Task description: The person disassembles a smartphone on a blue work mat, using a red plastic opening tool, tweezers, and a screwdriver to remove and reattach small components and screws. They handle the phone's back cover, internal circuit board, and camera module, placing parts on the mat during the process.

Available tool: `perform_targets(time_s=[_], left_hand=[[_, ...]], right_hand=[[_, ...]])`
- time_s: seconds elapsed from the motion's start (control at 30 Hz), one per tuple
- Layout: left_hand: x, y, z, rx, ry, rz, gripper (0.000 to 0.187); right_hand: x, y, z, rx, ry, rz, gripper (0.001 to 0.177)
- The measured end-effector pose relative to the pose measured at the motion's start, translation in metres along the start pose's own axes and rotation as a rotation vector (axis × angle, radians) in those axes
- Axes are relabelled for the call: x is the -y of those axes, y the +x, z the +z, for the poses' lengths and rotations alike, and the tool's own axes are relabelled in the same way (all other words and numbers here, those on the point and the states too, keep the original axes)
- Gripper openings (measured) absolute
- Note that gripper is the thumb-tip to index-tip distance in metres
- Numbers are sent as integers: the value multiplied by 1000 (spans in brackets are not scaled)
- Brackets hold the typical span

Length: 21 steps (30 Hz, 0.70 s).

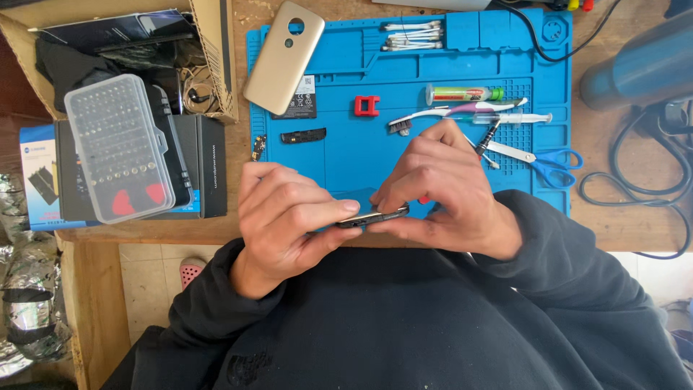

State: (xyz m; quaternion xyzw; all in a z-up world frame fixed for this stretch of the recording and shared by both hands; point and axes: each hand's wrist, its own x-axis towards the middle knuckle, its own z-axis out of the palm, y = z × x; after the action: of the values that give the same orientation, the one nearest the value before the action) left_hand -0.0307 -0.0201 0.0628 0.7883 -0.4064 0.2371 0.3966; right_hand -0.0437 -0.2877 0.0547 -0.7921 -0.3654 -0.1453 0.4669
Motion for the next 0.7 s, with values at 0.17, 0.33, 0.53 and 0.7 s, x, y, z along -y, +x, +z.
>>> perform_targets(time_s=[0.17,0.33,0.53,0.7], left_hand=[[1,-5,0,2,-7,61,25],[4,-10,3,0,-64,18,22],[-3,0,4,75,-134,-88,32],[-2,-3,9,236,-170,-184,45]], right_hand=[[-3,2,0,42,47,-18,33],[-10,-2,4,-15,-68,-142,33],[-17,-13,7,-56,-46,-137,33],[-17,-19,9,-127,98,79,32]])
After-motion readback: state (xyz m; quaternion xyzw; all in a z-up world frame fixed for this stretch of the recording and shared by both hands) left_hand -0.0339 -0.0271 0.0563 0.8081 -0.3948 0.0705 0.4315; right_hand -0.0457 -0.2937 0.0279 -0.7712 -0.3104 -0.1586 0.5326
